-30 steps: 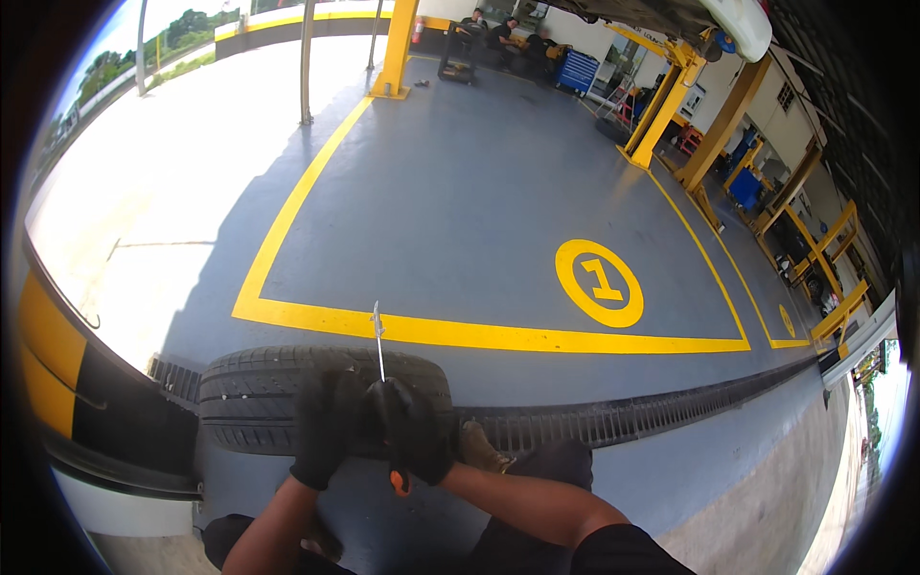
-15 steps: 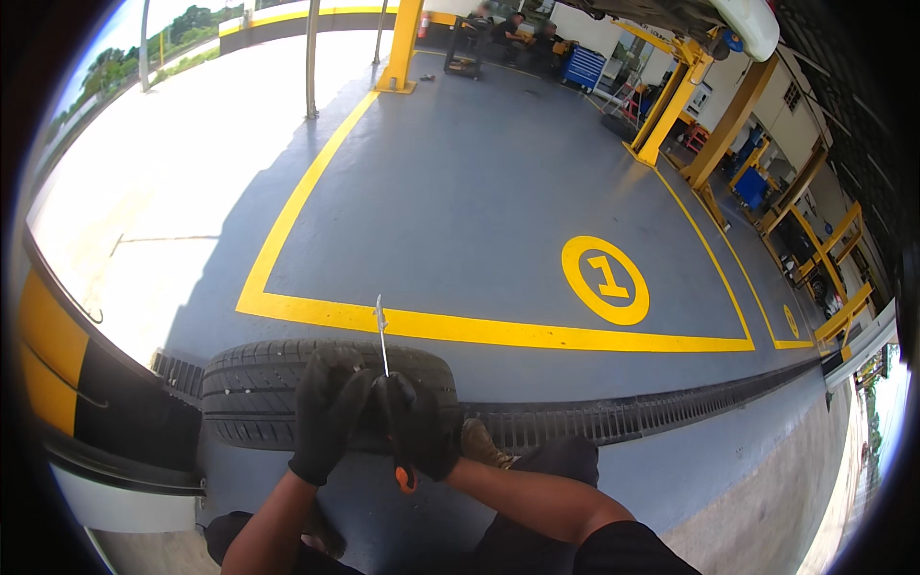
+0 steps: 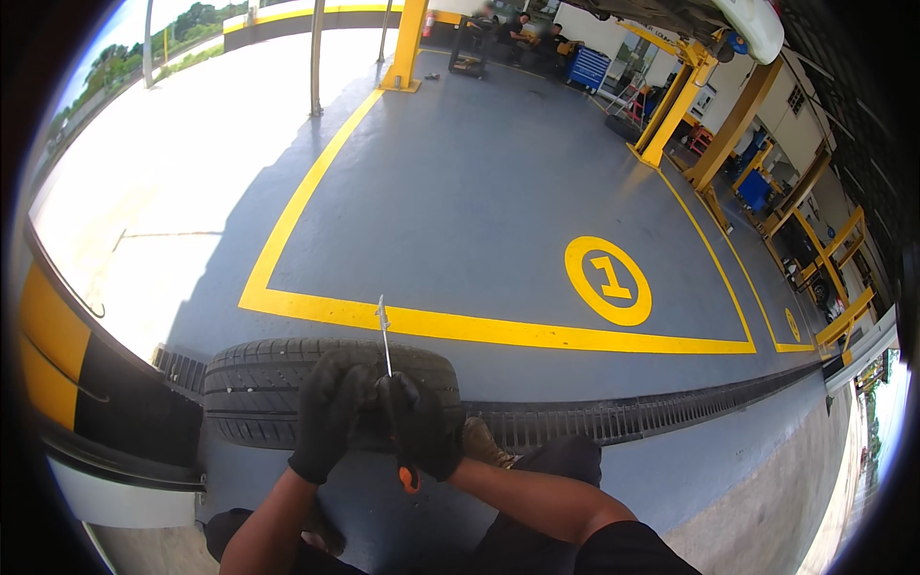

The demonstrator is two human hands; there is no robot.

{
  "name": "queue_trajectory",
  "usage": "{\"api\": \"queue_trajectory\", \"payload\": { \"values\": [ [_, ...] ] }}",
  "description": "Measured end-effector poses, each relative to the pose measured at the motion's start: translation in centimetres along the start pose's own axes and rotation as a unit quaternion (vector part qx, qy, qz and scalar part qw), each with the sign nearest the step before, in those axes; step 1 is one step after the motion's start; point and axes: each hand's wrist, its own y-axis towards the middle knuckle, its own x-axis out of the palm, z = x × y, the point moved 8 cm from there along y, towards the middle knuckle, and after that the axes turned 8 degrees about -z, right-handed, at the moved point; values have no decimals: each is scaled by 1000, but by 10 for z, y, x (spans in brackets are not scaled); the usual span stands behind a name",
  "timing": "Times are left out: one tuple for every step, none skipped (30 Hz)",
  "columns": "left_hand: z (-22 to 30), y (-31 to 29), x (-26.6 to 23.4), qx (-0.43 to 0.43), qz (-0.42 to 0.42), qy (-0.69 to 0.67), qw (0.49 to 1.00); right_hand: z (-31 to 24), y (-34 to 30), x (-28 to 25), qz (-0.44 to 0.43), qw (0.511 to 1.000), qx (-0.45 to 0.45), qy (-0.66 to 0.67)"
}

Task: The person sits on the floor and uses a screwdriver to pry and remove nails from the tread of a car tire. The person repeatedly inserts the tool into the nail holes and pulls out the nails one by one.

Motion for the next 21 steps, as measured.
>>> {"api": "queue_trajectory", "payload": {
  "values": [
    [0,0,-2,9,-1,18,1000,0,0,1,-5,1000,11,4],
    [0,1,-2,18,-1,36,999,1,0,2,-10,1000,23,9],
    [-3,1,-2,10,0,17,1000,1,0,1,-9,1000,9,0],
    [-8,1,-2,2,2,-2,1000,3,1,2,-8,1000,-5,-9],
    [-10,0,-1,-7,3,-22,1000,3,1,2,-7,1000,-20,-18],
    [-11,0,-1,-11,6,-38,999,3,1,1,-5,1000,-16,-20],
    [-10,0,0,-15,8,-54,998,3,1,1,-3,1000,-13,-21],
    [-10,-1,1,-20,11,-70,997,2,1,1,-2,1000,-14,-25],
    [-8,-1,2,-30,11,-78,996,0,1,0,0,999,-16,-29],
    [-7,-1,2,-40,11,-85,996,-1,1,0,1,999,-22,-35],
    [-7,-1,3,-50,10,-92,994,-2,0,-1,2,999,-27,-41],
    [-7,0,3,-52,11,-104,993,-2,1,-1,-2,999,-25,-45],
    [-8,0,4,-55,11,-115,992,-1,1,-2,-5,999,-23,-49],
    [-9,-1,4,-57,12,-127,990,-1,1,-2,-8,998,-21,-52],
    [-8,-1,3,-47,11,-111,993,-1,1,-3,-11,999,-4,-40],
    [-7,-1,3,-38,10,-96,995,-6,0,-2,-14,999,14,-28],
    [-6,-1,2,-28,8,-80,996,-8,0,-1,-18,999,32,-16],
    [-5,0,3,-23,7,-87,996,-11,-1,-2,-12,999,20,-24],
    [-6,0,4,-18,6,-93,995,-14,-1,-2,-6,999,9,-32],
    [-6,1,4,-14,5,-100,995,-17,-1,-2,-1,999,-3,-40],
    [-8,0,3,-13,8,-89,996,-16,-1,-2,-6,999,8,-34]
  ]
}}
